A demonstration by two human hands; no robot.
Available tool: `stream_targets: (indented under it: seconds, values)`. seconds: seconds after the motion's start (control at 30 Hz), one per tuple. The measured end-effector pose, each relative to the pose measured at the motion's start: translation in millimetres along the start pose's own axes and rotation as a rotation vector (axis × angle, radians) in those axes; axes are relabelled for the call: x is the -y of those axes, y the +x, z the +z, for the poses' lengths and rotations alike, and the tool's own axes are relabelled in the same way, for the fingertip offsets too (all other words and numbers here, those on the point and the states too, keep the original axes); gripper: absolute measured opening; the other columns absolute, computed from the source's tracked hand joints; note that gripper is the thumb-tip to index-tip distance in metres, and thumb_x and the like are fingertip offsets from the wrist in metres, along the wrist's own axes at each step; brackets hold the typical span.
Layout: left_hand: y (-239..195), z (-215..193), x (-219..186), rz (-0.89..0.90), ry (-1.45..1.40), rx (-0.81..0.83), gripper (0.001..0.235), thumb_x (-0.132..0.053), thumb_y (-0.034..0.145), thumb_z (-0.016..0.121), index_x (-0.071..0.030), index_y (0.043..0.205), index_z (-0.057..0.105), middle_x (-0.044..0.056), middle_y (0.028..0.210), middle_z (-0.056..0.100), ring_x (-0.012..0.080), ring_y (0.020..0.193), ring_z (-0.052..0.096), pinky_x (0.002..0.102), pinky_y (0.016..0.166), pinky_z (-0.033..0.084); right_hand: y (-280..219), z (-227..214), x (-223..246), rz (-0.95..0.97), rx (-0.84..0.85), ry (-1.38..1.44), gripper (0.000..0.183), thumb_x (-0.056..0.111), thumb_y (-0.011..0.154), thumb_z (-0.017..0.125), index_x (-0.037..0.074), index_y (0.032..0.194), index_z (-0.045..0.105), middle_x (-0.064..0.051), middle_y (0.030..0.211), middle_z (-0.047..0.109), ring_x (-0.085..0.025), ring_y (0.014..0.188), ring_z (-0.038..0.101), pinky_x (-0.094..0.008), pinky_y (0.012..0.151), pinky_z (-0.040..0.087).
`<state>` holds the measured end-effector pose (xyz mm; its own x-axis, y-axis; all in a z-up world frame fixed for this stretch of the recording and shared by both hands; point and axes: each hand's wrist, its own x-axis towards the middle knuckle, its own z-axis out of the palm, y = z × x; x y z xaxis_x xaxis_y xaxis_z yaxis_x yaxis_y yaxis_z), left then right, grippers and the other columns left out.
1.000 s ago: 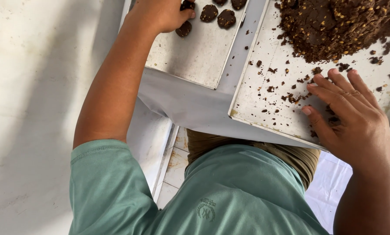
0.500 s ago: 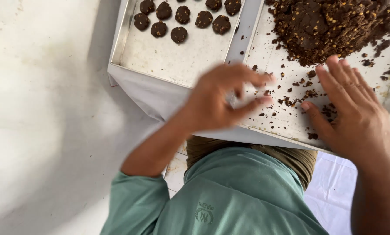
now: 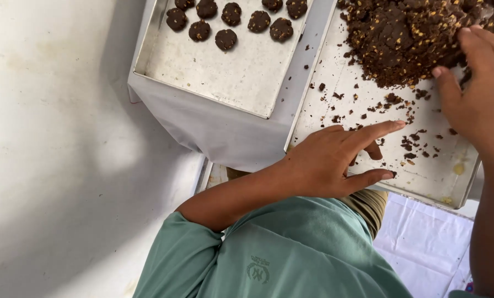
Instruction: The person takes portions of a dark, crumbly food mixture from a tray and rolls them into small balls by hand. The finished balls are placed on a second tray. The person repeats this process throughout the clip.
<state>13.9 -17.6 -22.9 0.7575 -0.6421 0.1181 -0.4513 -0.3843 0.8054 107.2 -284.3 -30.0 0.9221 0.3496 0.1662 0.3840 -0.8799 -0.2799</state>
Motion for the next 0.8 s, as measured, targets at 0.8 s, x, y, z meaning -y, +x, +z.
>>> stream_targets:
  seconds: [0.8]
  values:
    - [0.5, -32.0, -24.0, -0.237, -0.387, 0.002, 0.07, -0.049, 0.093, 0.062, -0.025, 0.155, 0.039, -0.013, 0.105, 0.074, 0.0055, 0.067, 0.061, 0.023, 0.066, 0.056, -29.0, 19.2, -10.7, -0.072, -0.227, -0.189, 0.007, 0.006, 0.118, 0.087, 0.005, 0.124, 0.089, -0.009, 0.113, 0.078, -0.019, 0.094, 0.071, -0.03, 0.08, 0.06]
